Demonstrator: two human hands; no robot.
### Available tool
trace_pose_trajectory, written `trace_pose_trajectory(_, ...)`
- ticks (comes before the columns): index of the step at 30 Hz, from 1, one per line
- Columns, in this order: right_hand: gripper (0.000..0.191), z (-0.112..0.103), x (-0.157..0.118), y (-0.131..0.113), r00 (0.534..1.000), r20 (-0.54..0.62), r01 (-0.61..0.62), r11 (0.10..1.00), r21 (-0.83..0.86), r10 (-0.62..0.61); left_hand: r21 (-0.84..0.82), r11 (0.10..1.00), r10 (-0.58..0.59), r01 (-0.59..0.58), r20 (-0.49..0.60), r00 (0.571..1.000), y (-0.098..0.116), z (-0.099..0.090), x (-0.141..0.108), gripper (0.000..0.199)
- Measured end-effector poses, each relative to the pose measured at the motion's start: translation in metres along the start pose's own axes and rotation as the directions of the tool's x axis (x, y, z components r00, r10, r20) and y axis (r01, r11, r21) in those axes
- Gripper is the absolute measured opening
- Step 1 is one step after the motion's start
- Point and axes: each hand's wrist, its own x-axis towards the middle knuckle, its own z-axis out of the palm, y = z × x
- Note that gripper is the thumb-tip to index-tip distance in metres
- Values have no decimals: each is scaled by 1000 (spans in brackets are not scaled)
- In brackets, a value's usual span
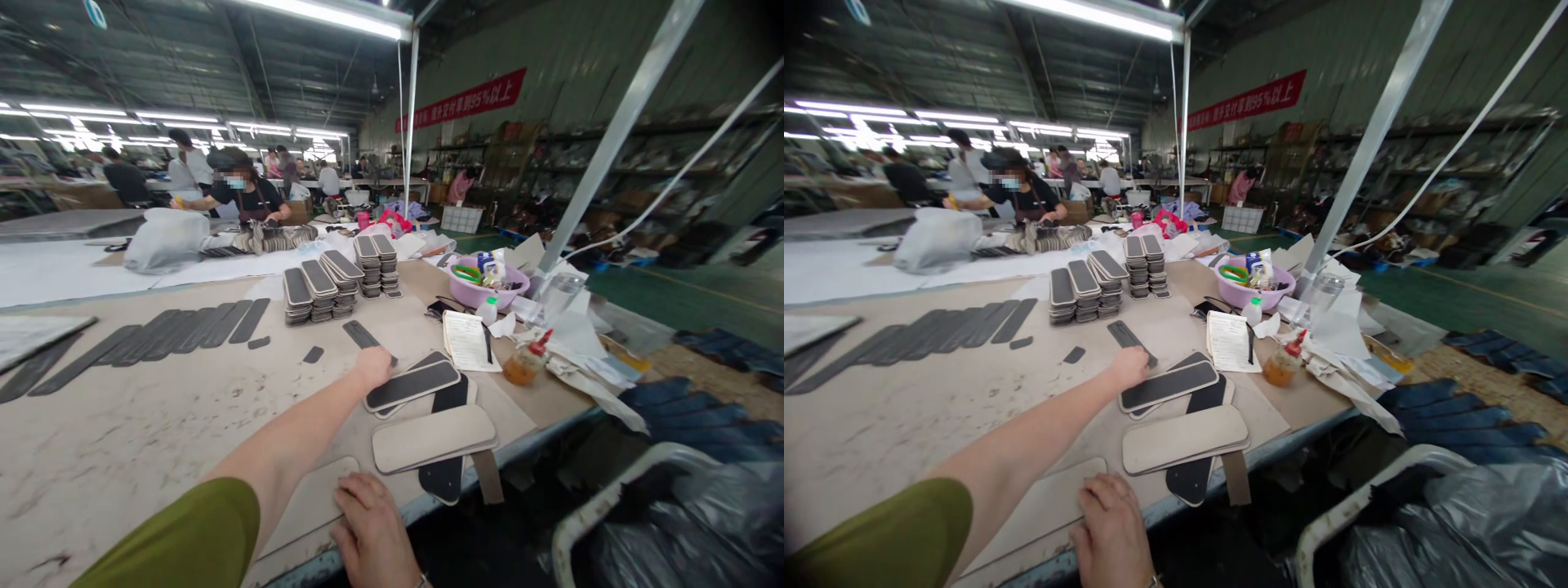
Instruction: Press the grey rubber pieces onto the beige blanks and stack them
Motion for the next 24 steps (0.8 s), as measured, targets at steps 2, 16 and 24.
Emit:
trace_pose_trajectory(2,46,0,-1,1,1000,-28,-4,999,40,5,-57,998,-20,15,-97,995,-6,-21,-11,23)
trace_pose_trajectory(16,56,5,10,0,799,-3,-137,187,973,601,-954,-258,-508,-152,0,861,-89,-113,-273,10)
trace_pose_trajectory(24,52,13,3,-24,773,128,-359,261,896,622,-795,-606,-481,-31,335,811,-103,-58,-354,20)
